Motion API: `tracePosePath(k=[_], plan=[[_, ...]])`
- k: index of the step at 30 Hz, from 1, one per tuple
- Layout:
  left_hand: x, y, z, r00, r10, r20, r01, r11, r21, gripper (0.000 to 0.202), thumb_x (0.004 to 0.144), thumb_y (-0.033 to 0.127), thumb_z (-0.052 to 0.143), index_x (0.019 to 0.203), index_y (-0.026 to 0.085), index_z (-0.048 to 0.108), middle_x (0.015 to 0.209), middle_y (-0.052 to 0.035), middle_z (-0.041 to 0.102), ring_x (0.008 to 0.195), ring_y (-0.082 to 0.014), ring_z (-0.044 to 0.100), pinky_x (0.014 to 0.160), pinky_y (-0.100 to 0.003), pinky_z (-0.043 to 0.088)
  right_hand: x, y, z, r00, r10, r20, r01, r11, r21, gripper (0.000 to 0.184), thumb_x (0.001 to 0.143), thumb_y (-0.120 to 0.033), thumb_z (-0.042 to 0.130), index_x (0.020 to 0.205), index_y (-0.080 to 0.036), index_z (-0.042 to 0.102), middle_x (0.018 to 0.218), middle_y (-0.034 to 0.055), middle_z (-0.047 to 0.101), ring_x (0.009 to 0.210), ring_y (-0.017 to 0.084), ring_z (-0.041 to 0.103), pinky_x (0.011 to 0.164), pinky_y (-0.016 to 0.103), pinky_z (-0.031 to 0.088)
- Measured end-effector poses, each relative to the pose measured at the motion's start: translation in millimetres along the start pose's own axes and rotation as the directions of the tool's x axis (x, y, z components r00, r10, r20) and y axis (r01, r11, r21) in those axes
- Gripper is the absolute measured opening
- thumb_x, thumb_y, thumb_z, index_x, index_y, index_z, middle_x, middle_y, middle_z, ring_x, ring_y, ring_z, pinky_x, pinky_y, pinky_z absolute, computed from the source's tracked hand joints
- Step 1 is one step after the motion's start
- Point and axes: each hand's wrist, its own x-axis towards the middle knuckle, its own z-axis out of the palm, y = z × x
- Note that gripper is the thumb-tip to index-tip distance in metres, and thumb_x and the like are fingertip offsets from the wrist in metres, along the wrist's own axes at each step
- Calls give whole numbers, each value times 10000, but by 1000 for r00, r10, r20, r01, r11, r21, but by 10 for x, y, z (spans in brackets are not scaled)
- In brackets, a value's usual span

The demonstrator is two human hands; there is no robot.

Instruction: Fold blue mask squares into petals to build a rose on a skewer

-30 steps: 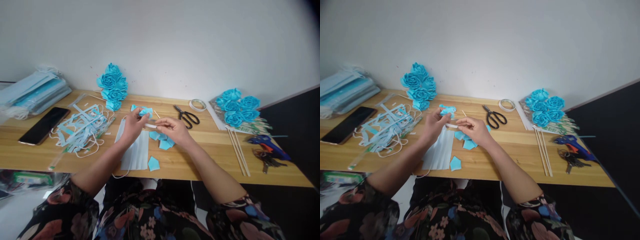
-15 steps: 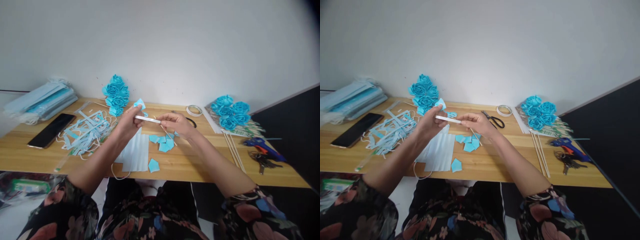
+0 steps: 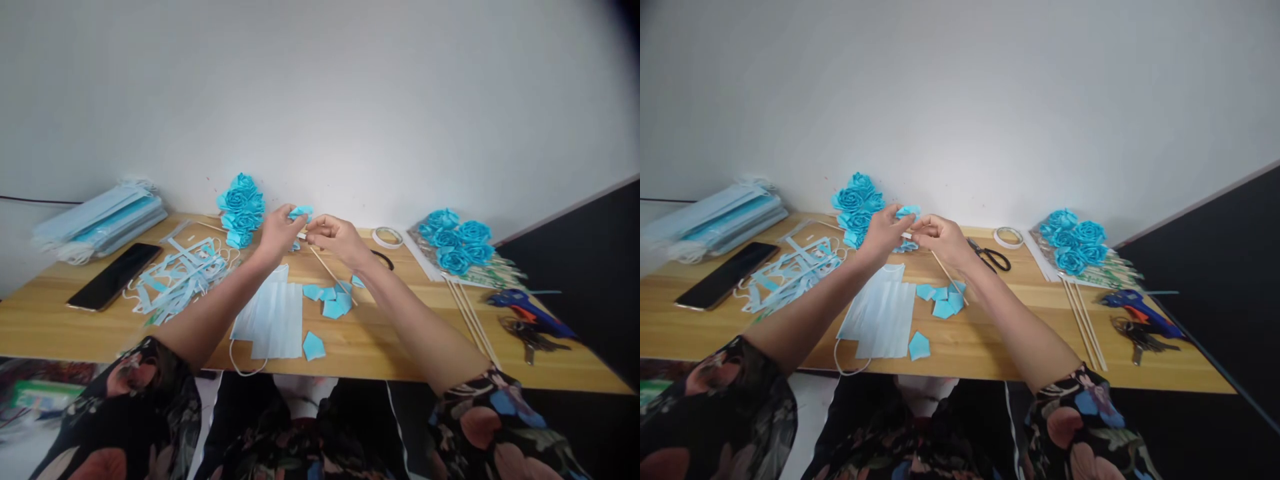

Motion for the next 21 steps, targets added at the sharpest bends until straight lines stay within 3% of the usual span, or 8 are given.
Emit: tracePosePath(k=[2, 4, 8, 10, 12, 15, 18, 21], plan=[[13, -5, -14, 989, -118, 91, 137, 959, -249, 214, 791, 278, 654, 710, 187, 478, 476, 94, 361, 374, -53, 311, 387, -189, 228, -5, -18, -56, 1000, -1, -8, 1, 1000, -20, 216, 720, -307, 735, 883, -183, 664, 734, -21, 663, 627, 86, 540, 550, 215, 408], [19, -8, -56, 968, -155, 197, 227, 878, -422, 284, 783, 284, 681, 679, 196, 432, 457, 108, 316, 357, -40, 253, 362, -179, 208, -22, -13, -131, 1000, 2, 1, -2, 1000, -6, 234, 724, -331, 743, 896, -185, 680, 743, -18, 650, 612, 80, 510, 514, 208, 386], [31, -28, -146, 945, -128, 300, 290, 752, -592, 454, 778, 305, 727, 593, 204, 325, 430, 118, 237, 358, -23, 206, 352, -159, 196, -62, 3, -238, 995, 49, 92, -56, 996, 76, 244, 717, -300, 757, 930, -197, 698, 773, -26, 636, 580, 60, 469, 500, 205, 383], [51, -56, -167, 938, -115, 326, 302, 730, -613, 520, 787, 331, 733, 567, 204, 279, 421, 117, 212, 357, -19, 211, 356, -154, 207, -73, -3, -243, 990, 66, 126, -78, 992, 99, 250, 718, -282, 757, 949, -204, 700, 795, -25, 642, 577, 57, 466, 509, 209, 393], [77, -89, -172, 941, -97, 324, 282, 753, -595, 505, 803, 338, 719, 567, 201, 294, 416, 112, 246, 353, -22, 249, 364, -156, 250, -74, -14, -217, 990, 60, 124, -72, 993, 94, 252, 715, -275, 761, 950, -205, 699, 807, -20, 655, 604, 65, 491, 534, 213, 411], [103, -106, -178, 966, -64, 252, 181, 860, -477, 328, 831, 293, 664, 648, 195, 410, 447, 87, 412, 350, -53, 382, 378, -184, 341, -61, -24, -150, 995, 34, 98, -39, 998, 47, 230, 712, -275, 764, 917, -199, 692, 803, -14, 670, 666, 83, 549, 604, 228, 451], [81, -54, -200, 987, -21, 162, 65, 961, -270, 154, 842, 243, 617, 769, 187, 494, 500, 72, 508, 369, -82, 477, 389, -199, 373, -40, -17, -84, 997, 13, 75, -12, 1000, -9, 204, 723, -287, 749, 893, -192, 691, 783, -17, 677, 678, 90, 569, 656, 246, 465], [2, 10, -210, 992, 36, 125, -32, 999, -39, 91, 837, 236, 606, 818, 181, 536, 551, 60, 554, 390, -86, 500, 407, -198, 362, -20, -6, -31, 999, -4, 47, 7, 998, -65, 213, 718, -294, 735, 897, -183, 704, 798, -5, 696, 676, 96, 574, 672, 257, 464]])
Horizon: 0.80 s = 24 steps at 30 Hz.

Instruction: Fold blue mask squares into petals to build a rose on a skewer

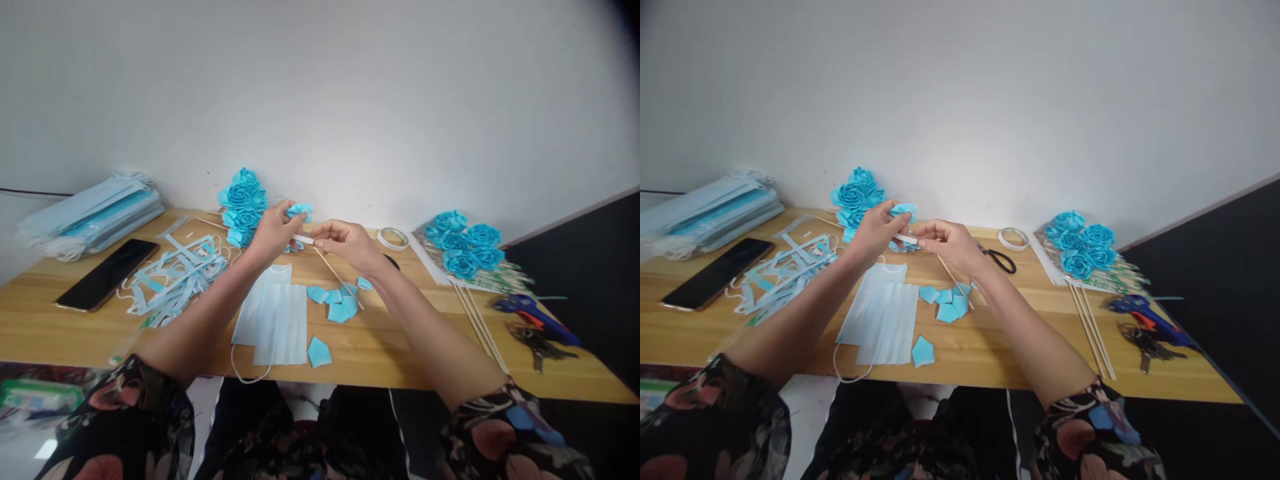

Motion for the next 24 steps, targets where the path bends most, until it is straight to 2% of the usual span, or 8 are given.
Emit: tracePosePath(k=[2, 5, 10, 13, 19, 24], plan=[[-66, 9, 24, 997, 71, -16, -67, 986, 155, 79, 834, 244, 603, 824, 182, 556, 540, 64, 536, 411, -88, 487, 431, -201, 331, 3, -4, 32, 1000, -1, -3, 1, 999, -38, 238, 716, -309, 724, 916, -180, 716, 834, 11, 713, 696, 110, 587, 677, 265, 462], [-155, -51, 79, 980, 182, -81, -145, 931, 335, 77, 837, 259, 599, 826, 185, 576, 469, 86, 429, 430, -87, 408, 470, -215, 259, -22, -29, 85, 1000, 10, 0, -10, 988, -157, 233, 738, -327, 684, 910, -179, 737, 846, 21, 721, 719, 128, 593, 685, 273, 446], [-228, -207, 132, 957, 261, -127, -177, 871, 459, 108, 862, 280, 567, 904, 192, 613, 457, 86, 416, 462, -100, 375, 526, -241, 238, -98, -50, 179, 1000, 23, 6, -18, 917, -399, 220, 789, -315, 597, 789, -152, 745, 677, -3, 640, 572, 96, 454, 563, 259, 330], [-241, -239, 124, 953, 269, -139, -181, 873, 452, 114, 860, 278, 572, 923, 193, 616, 453, 88, 405, 462, -105, 362, 531, -245, 235, -124, -3, 200, 1000, 16, 22, -6, 916, -400, 246, 797, -297, 578, 866, -155, 767, 653, -15, 622, 552, 85, 415, 544, 252, 308], [-262, -170, 108, 966, 202, -161, -145, 940, 310, 48, 825, 226, 609, 798, 190, 594, 425, 96, 366, 438, -95, 318, 520, -233, 226, -150, 132, 140, 998, 23, 60, -7, 968, -251, 295, 780, -281, 603, 998, -210, 788, 805, 14, 724, 657, 122, 551, 629, 279, 428], [-210, -222, 89, 975, 144, -171, -111, 976, 189, 90, 811, 237, 640, 760, 189, 583, 438, 89, 374, 441, -89, 314, 508, -225, 213, -191, 151, 70, 994, 56, 90, -40, 985, -165, 341, 773, -263, 638, 1086, -262, 775, 807, 10, 732, 655, 128, 557, 605, 282, 452]])
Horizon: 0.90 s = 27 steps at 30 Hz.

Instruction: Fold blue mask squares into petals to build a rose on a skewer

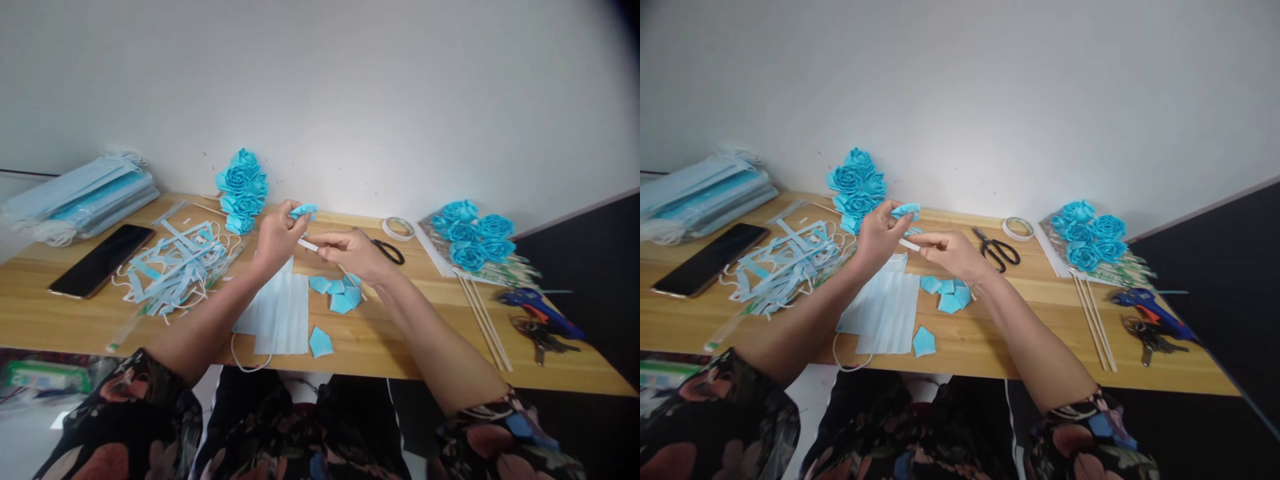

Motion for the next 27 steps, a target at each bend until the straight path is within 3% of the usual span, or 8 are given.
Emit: tracePosePath(k=[4, 10, 13, 20, 24, 27], plan=[[1, -38, 12, 999, -41, 21, 40, 999, 17, 114, 842, 282, 619, 789, 193, 574, 457, 83, 393, 456, -93, 325, 510, -222, 217, -24, 31, 12, 999, 42, -1, -42, 997, 63, 345, 783, -293, 661, 1108, -251, 767, 777, 11, 720, 633, 119, 541, 591, 275, 443], [-103, 93, 28, 1000, 20, -6, -20, 1000, 13, 75, 833, 215, 622, 776, 195, 578, 423, 94, 337, 448, -89, 267, 523, -242, 211, -37, 91, 89, 998, 19, -54, -15, 998, 59, 274, 790, -309, 674, 1027, -218, 776, 852, 24, 733, 671, 121, 560, 614, 270, 426], [-122, 107, 44, 1000, 18, 9, -18, 999, 49, 75, 838, 209, 614, 776, 196, 572, 424, 96, 328, 451, -89, 253, 524, -248, 200, -38, 94, 119, 997, 25, -78, -23, 999, 25, 242, 800, -319, 669, 990, -208, 769, 765, 6, 697, 605, 104, 494, 567, 259, 370], [-157, 39, 106, 1000, 27, 0, -27, 999, 23, 54, 805, 184, 638, 779, 191, 592, 437, 100, 316, 445, -77, 260, 503, -239, 192, -22, 57, 219, 988, -9, -152, 12, 1000, 21, 154, 762, -331, 678, 766, -178, 690, 668, -13, 629, 568, 91, 442, 546, 256, 337], [-101, 12, 72, 997, -66, 30, 69, 992, -101, 119, 791, 230, 679, 742, 187, 579, 448, 91, 346, 430, -64, 281, 472, -225, 188, -21, 62, 150, 993, -6, -119, 3, 1000, -23, 164, 780, -340, 675, 814, -183, 708, 713, -5, 666, 588, 96, 481, 564, 254, 365], [-24, -5, 22, 977, -185, 104, 209, 921, -328, 192, 806, 321, 690, 771, 197, 548, 469, 90, 377, 404, -58, 309, 436, -208, 207, -28, 121, -5, 999, 17, -36, -17, 1000, 1, 244, 800, -377, 683, 969, -216, 753, 793, 10, 719, 633, 113, 539, 577, 258, 397]])
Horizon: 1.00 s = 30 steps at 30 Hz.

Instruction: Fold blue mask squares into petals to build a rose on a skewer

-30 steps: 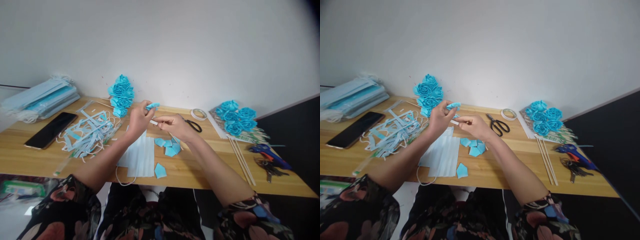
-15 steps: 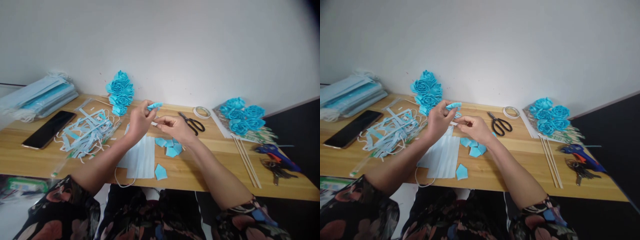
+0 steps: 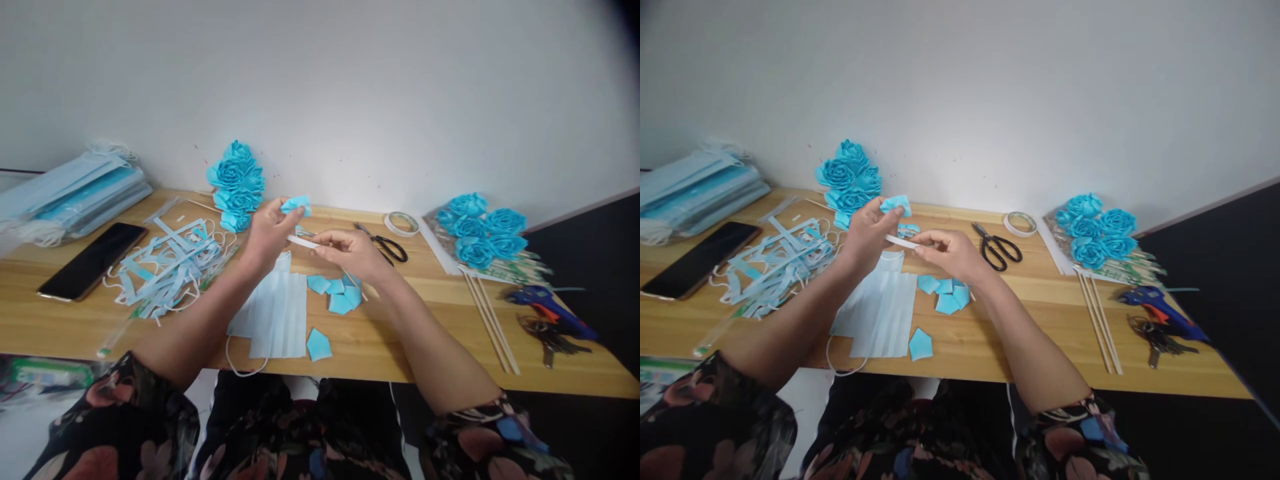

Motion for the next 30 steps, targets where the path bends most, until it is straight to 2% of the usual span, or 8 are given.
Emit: tracePosePath(k=[4, 8, 13, 16, 18, 23, 26, 30], plan=[[55, -1, -43, 974, -75, 214, 134, 953, -273, 346, 785, 427, 721, 746, 215, 450, 430, 112, 317, 369, -54, 241, 395, -197, 207, -16, 109, -174, 996, -42, 80, 30, 988, 151, 318, 796, -398, 717, 1072, -243, 757, 920, 34, 768, 757, 135, 633, 683, 282, 490], [85, -68, -63, 959, -63, 277, 149, 942, -300, 385, 762, 437, 736, 731, 217, 421, 435, 116, 320, 372, -53, 241, 384, -189, 212, -41, 181, -173, 993, -53, 105, 26, 969, 248, 351, 813, -409, 720, 1128, -255, 744, 989, 50, 778, 877, 157, 686, 800, 321, 534], [65, -161, -38, 991, -1, 134, 2, 1000, -5, 209, 810, 344, 673, 785, 205, 519, 525, 71, 478, 430, -81, 424, 443, -193, 311, -23, 191, -6, 1000, -28, -11, 29, 993, 110, 306, 815, -391, 704, 1071, -233, 762, 948, 49, 780, 874, 172, 692, 808, 332, 533], [-3, -166, 23, 991, 118, 65, -132, 955, 267, 92, 780, 223, 675, 783, 188, 589, 628, 37, 565, 562, -96, 505, 516, -180, 337, -4, 159, 97, 993, -17, -114, 17, 1000, -2, 277, 807, -355, 673, 1007, -192, 774, 876, 46, 771, 732, 156, 651, 696, 306, 497], [-35, -159, 57, 987, 141, 80, -160, 930, 332, 59, 782, 202, 663, 786, 184, 607, 619, 38, 560, 577, -97, 496, 529, -178, 326, 0, 141, 135, 990, -27, -139, 23, 999, -31, 262, 799, -332, 659, 976, -180, 777, 848, 41, 761, 682, 140, 613, 650, 287, 461], [9, -144, 40, 999, -25, 41, 23, 999, 38, 172, 805, 327, 668, 780, 195, 561, 487, 84, 421, 415, -71, 367, 430, -193, 259, -9, 169, 82, 994, -10, -113, 9, 1000, -5, 278, 815, -388, 671, 1005, -216, 780, 718, -1, 699, 560, 93, 476, 537, 246, 350], [52, -127, 9, 991, -78, 110, 99, 974, -205, 265, 784, 391, 701, 788, 209, 508, 455, 113, 350, 365, -55, 275, 386, -196, 229, -6, 214, 11, 998, 4, -69, 2, 997, 81, 277, 811, -391, 689, 1026, -239, 776, 811, 13, 738, 565, 87, 462, 541, 246, 371], [58, -108, 0, 981, -69, 181, 123, 944, -306, 392, 750, 457, 743, 734, 214, 436, 452, 123, 314, 363, -41, 238, 369, -191, 214, -7, 235, -24, 1000, -18, 18, 14, 978, 208, 297, 810, -388, 705, 1070, -259, 765, 970, 44, 771, 675, 112, 561, 618, 267, 444]])
